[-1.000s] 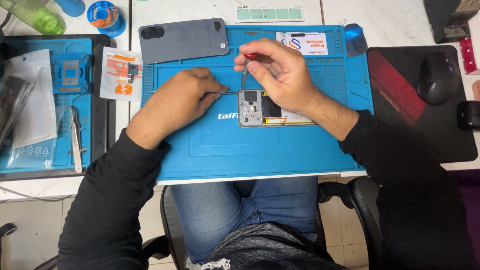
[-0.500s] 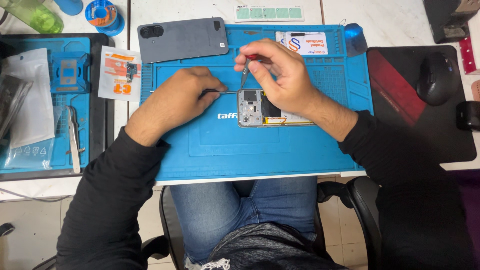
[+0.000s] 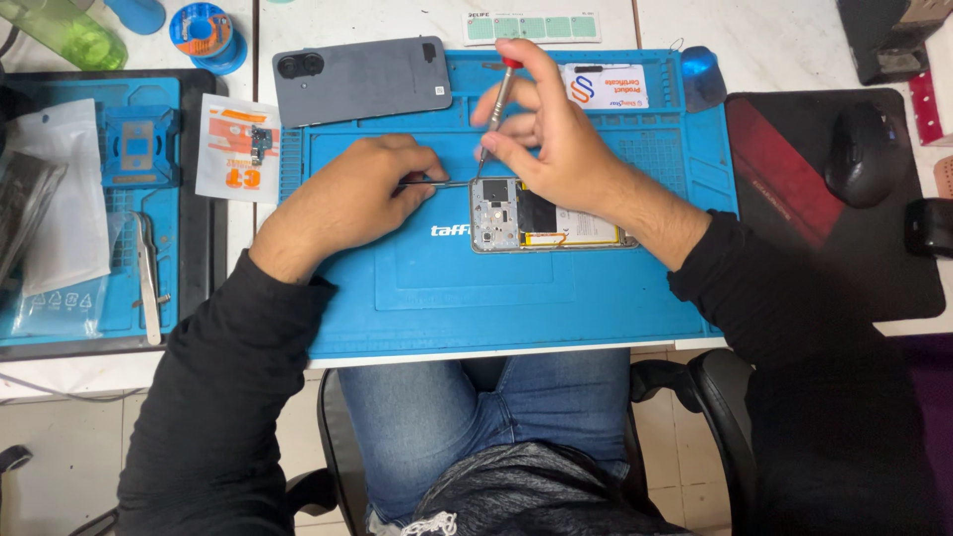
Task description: The person uses a screwdriver and tweezers to remove screws and small components from the internal chassis of a disassembled smartphone. The person works on a blue anti-static mat, handling the phone's internal parts and placing removed screws on the mat.
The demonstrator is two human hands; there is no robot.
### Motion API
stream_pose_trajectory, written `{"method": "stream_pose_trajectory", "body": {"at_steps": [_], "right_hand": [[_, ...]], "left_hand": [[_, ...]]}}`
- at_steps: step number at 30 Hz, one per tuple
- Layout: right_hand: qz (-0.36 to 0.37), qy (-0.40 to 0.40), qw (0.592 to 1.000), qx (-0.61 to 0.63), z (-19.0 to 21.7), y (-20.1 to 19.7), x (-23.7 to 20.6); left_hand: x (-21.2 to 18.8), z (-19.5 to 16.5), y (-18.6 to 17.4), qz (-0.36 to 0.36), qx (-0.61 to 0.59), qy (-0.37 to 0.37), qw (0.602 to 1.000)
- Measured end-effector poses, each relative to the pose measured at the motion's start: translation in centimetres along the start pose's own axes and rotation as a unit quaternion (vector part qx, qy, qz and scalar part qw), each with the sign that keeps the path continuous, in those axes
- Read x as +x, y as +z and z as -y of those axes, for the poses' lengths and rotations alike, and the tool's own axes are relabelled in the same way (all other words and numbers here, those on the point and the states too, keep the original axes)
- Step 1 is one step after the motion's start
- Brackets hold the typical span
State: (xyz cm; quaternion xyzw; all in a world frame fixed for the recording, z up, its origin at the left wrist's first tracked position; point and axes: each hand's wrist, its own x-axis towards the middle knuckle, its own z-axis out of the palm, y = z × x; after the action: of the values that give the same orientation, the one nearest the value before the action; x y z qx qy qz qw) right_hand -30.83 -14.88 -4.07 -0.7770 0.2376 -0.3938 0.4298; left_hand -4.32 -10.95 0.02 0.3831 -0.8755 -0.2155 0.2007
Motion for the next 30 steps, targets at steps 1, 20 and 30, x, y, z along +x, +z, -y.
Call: {"method": "stream_pose_trajectory", "body": {"at_steps": [1,20,30], "right_hand": [[0.017,0.031,0.999,0.001,0.00,0.02,-0.09],[0.034,-0.071,0.993,-0.086,-0.65,0.39,-0.92],[0.037,-0.072,0.993,-0.081,-0.79,0.49,-1.02]], "left_hand": [[-0.15,-0.04,0.09,-0.004,-0.003,0.005,1.000],[-0.49,-0.46,0.33,-0.016,0.044,0.001,0.999],[-0.59,-0.48,0.24,-0.020,0.055,0.008,0.998]]}}
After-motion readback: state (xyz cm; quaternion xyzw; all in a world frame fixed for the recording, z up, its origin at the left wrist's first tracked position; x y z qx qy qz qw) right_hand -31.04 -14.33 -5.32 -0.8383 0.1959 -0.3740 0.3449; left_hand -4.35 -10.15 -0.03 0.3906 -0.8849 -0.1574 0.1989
